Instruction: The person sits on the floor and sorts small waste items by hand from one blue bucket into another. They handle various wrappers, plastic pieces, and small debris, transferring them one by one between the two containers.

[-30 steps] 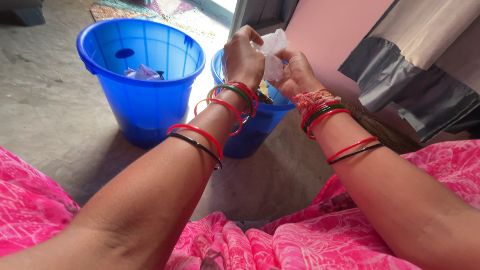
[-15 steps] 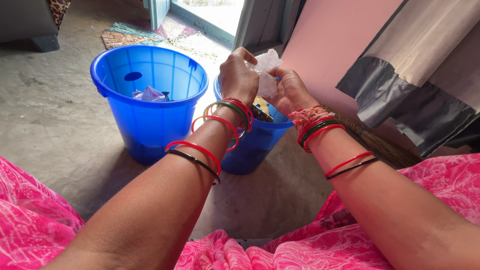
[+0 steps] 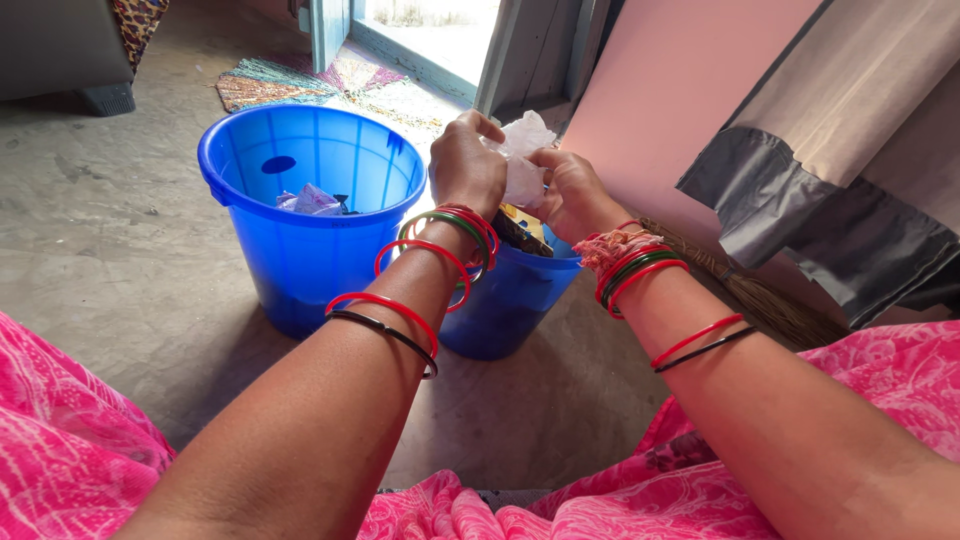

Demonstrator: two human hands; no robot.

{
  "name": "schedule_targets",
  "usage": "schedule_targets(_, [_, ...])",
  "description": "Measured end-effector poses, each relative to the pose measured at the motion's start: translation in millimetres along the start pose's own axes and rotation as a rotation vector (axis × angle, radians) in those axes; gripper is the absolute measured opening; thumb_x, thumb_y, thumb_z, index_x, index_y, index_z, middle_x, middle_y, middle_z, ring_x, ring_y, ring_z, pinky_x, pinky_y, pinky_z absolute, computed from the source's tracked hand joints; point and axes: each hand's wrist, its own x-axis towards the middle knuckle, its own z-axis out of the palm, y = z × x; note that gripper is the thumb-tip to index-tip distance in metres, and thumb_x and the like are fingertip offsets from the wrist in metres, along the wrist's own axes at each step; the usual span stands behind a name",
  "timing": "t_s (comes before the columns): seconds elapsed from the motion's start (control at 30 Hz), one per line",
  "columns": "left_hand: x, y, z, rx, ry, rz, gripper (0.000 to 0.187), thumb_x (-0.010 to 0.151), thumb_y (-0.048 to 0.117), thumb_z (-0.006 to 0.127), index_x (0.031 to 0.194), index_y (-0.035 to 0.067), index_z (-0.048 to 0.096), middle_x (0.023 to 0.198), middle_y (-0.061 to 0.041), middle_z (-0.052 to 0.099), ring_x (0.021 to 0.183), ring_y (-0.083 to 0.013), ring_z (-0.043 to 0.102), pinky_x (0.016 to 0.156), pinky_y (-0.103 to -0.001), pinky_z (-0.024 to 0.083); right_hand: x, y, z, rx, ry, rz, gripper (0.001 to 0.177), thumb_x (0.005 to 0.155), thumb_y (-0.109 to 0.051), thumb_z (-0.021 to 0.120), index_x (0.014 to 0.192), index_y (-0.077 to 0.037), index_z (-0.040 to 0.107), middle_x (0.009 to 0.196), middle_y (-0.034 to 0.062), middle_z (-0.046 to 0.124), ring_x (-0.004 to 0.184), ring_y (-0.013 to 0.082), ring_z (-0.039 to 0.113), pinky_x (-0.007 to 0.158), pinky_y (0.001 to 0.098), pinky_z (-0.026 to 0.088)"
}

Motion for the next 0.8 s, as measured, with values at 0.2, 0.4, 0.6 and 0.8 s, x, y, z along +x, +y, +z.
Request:
schedule_targets(0.2, [10.3,-0.9,-8.3,0.001,0.043,0.013,0.024,0.083,-0.002,0.059,0.096,0.009,0.075,0.104,-0.018,0.076,0.103,-0.0302,0.074,0.093,-0.038,0.056,-4.9,-0.2,13.5,-0.170,-0.057,-0.112,0.036,0.095,-0.011,0.053,0.129,0.001,0.055,0.120,0.0145,0.063,0.110,0.0265,0.069,0.091,0.0469,0.065])
schedule_targets(0.4, [20.1,-6.5,-17.6,-0.015,0.095,-0.001,0.027,0.081,-0.003,0.058,0.096,0.010,0.075,0.105,-0.017,0.076,0.101,-0.0284,0.075,0.093,-0.037,0.057,-12.6,-1.1,25.0,-0.189,-0.072,-0.137,0.035,0.097,-0.016,0.060,0.127,0.001,0.058,0.116,0.0115,0.066,0.105,0.0227,0.067,0.089,0.0413,0.062])
schedule_targets(0.6, [28.6,-15.6,-32.9,-0.032,0.144,-0.101,0.019,0.084,0.004,0.062,0.099,0.009,0.072,0.104,-0.015,0.076,0.100,-0.0287,0.075,0.090,-0.038,0.057,-12.5,2.5,40.1,-0.199,-0.033,-0.124,0.038,0.094,-0.024,0.060,0.125,-0.002,0.061,0.117,0.0093,0.066,0.109,0.0240,0.064,0.093,0.0435,0.059])
schedule_targets(0.8, [39.0,-25.0,-41.9,-0.015,0.225,-0.120,0.018,0.083,0.003,0.060,0.098,0.008,0.070,0.102,-0.014,0.075,0.099,-0.0296,0.073,0.089,-0.040,0.057,-11.5,8.1,55.7,-0.231,-0.023,-0.117,0.044,0.093,-0.021,0.061,0.131,0.002,0.060,0.124,0.0089,0.059,0.120,0.0301,0.058,0.098,0.0479,0.058])
